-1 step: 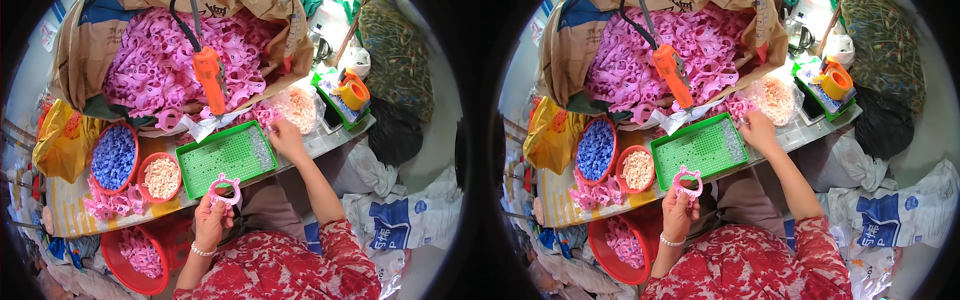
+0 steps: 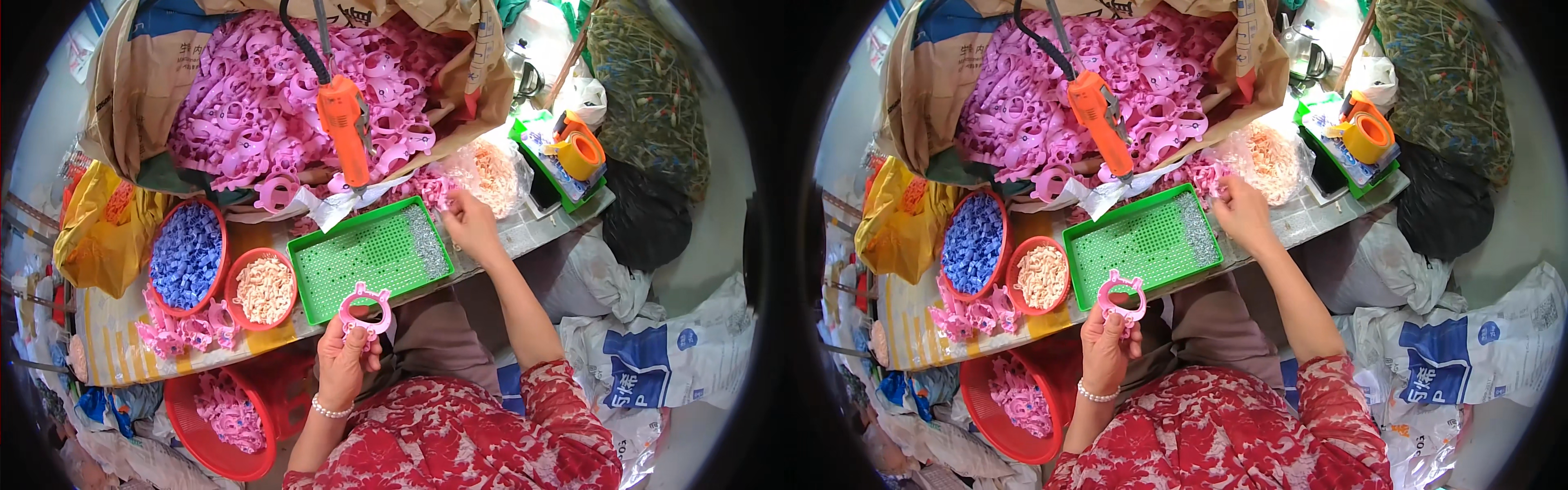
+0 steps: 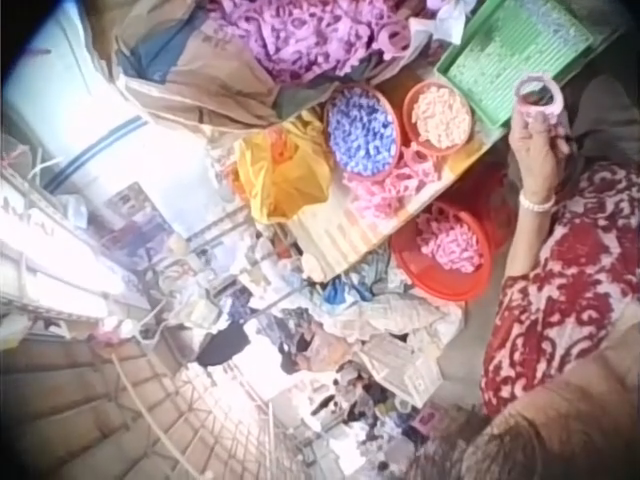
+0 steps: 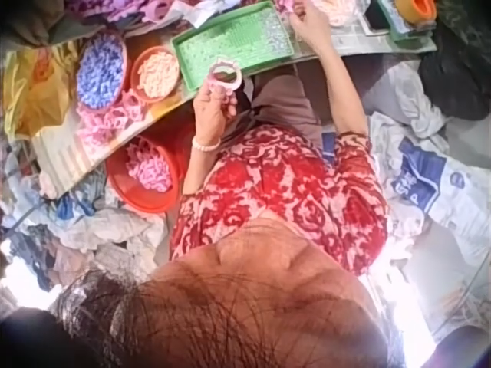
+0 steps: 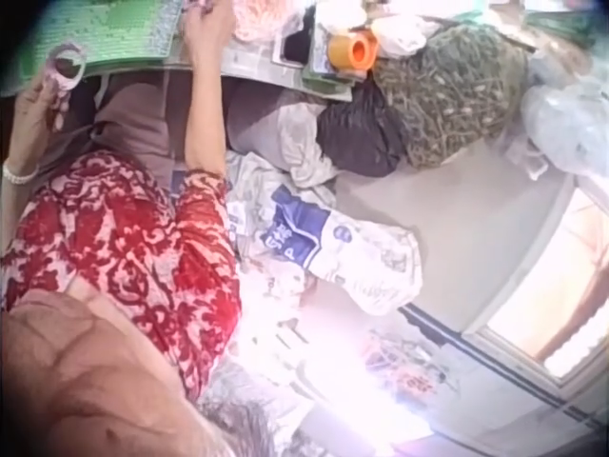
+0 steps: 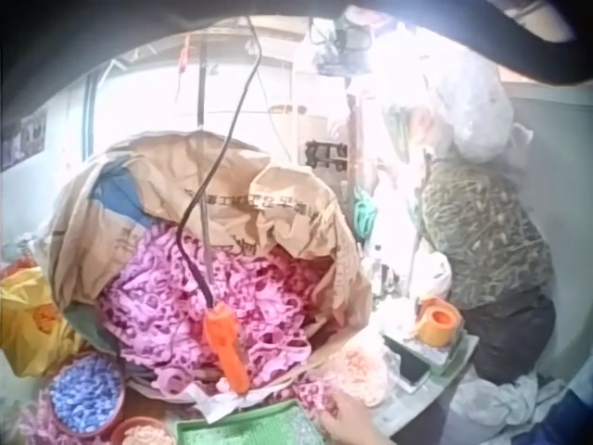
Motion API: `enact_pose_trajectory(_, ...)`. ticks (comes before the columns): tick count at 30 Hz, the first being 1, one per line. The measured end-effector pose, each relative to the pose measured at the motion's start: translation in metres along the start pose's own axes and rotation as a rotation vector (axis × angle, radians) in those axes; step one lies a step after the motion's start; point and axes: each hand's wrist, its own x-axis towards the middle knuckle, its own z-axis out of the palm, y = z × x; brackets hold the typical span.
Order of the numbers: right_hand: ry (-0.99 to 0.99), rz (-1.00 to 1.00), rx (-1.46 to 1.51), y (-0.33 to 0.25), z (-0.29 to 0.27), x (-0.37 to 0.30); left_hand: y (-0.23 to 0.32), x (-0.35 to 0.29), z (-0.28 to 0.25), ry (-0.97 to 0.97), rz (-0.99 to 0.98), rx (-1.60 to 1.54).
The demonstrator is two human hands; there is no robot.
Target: Assembling small plastic toy characters using a glue gun and decorative components.
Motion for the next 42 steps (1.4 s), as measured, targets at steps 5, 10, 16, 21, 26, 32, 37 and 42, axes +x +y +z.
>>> enact_pose_trajectory(5,-0.116,0.459,1.187,-0.026,-0.025,-0.019,0.0,0.003,-0.002,0.013,-0.004,-0.12)
enact_pose_trajectory(10,-0.316,0.562,1.688,-0.061,-0.02,-0.047,-0.005,0.01,-0.002,-0.016,-0.014,-0.253)
enact_pose_trajectory(16,-0.426,0.49,1.794,-0.088,-0.013,-0.068,-0.001,0.01,0.003,-0.03,-0.059,-0.306)
enact_pose_trajectory(21,-0.438,0.348,1.525,-0.104,-0.019,-0.075,0.004,0.006,-0.001,-0.048,-0.106,-0.41)
enact_pose_trajectory(26,-0.249,0.21,1.263,-0.124,-0.01,-0.087,-0.003,0.007,-0.003,-0.164,-0.12,-0.531)
enact_pose_trajectory(32,-0.318,0.203,1.452,-0.139,0.001,-0.095,-0.005,0.005,0.001,-0.205,-0.102,-0.641)
enact_pose_trajectory(37,-0.417,0.217,1.434,-0.14,-0.003,-0.093,-0.005,0.004,0.001,-0.152,-0.084,-0.519)
enact_pose_trajectory(42,-0.43,0.093,1.033,-0.135,-0.015,-0.084,-0.007,0.003,-0.007,-0.115,-0.158,-0.571)
